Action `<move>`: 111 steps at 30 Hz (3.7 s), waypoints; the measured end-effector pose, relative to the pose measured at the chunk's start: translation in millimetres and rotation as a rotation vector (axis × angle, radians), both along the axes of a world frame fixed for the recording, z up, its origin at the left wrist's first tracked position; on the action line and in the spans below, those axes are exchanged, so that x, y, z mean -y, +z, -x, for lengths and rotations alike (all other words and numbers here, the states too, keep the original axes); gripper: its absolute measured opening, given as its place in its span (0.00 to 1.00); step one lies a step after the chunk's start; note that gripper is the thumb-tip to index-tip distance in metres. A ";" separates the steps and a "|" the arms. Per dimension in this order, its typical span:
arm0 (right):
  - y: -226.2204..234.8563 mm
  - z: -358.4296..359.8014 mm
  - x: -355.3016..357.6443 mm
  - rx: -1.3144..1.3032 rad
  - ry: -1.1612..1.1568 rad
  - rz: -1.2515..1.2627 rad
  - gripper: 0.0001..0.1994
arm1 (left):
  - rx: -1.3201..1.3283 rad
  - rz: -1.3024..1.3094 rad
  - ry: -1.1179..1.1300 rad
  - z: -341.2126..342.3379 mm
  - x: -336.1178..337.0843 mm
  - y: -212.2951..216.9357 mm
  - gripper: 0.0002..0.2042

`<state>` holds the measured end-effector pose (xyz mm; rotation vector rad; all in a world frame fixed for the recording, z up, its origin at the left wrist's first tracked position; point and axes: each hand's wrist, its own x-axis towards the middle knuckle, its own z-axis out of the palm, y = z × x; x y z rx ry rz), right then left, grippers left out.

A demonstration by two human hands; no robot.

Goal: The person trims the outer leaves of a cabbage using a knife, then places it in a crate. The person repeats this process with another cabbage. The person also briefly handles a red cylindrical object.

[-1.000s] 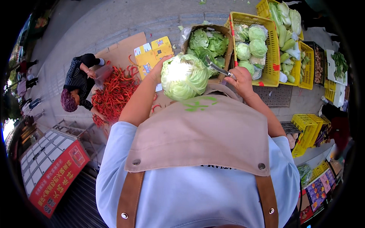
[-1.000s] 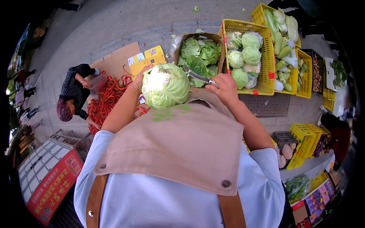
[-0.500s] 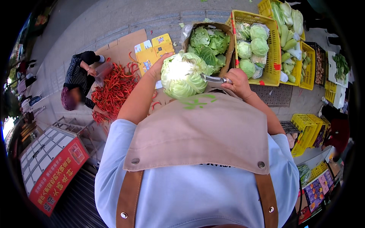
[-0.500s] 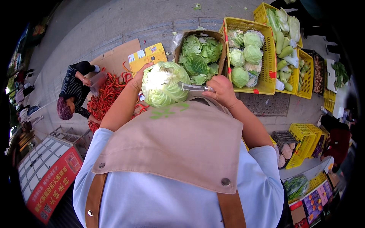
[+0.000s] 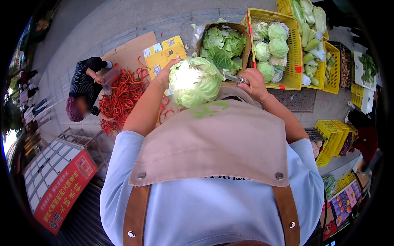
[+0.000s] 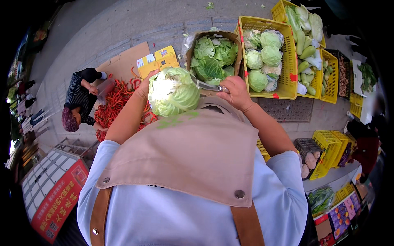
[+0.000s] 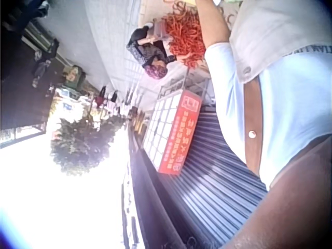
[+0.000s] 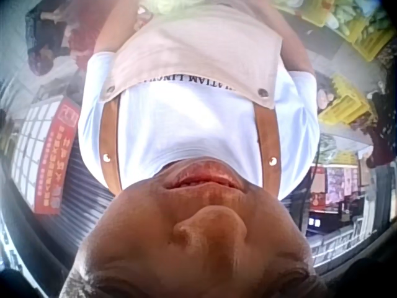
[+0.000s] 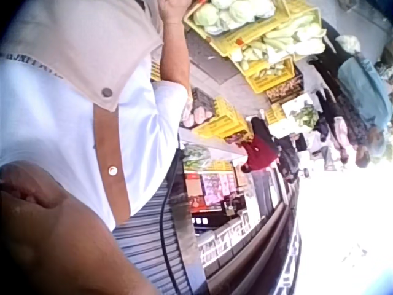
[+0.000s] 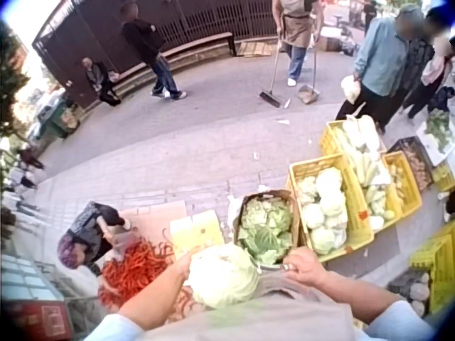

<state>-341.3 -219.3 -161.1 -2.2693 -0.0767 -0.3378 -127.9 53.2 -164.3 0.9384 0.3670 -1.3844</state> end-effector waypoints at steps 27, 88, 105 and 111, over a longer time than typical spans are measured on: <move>51.8 -69.9 -7.2 -0.459 -0.136 -0.580 0.14 | 0.165 0.011 -0.183 -5.4 21.5 37.1 0.23; 96.3 -142.8 -11.0 -0.463 0.137 0.558 0.20 | 0.243 -0.202 -0.374 -10.2 88.7 50.8 0.14; 88.8 -135.8 5.0 -0.485 0.275 -0.106 0.23 | 0.224 -0.227 -0.336 -8.1 91.8 61.9 0.14; 97.2 -143.3 8.1 -0.310 0.088 0.219 0.11 | 0.255 -0.209 -0.330 -7.9 90.9 57.2 0.14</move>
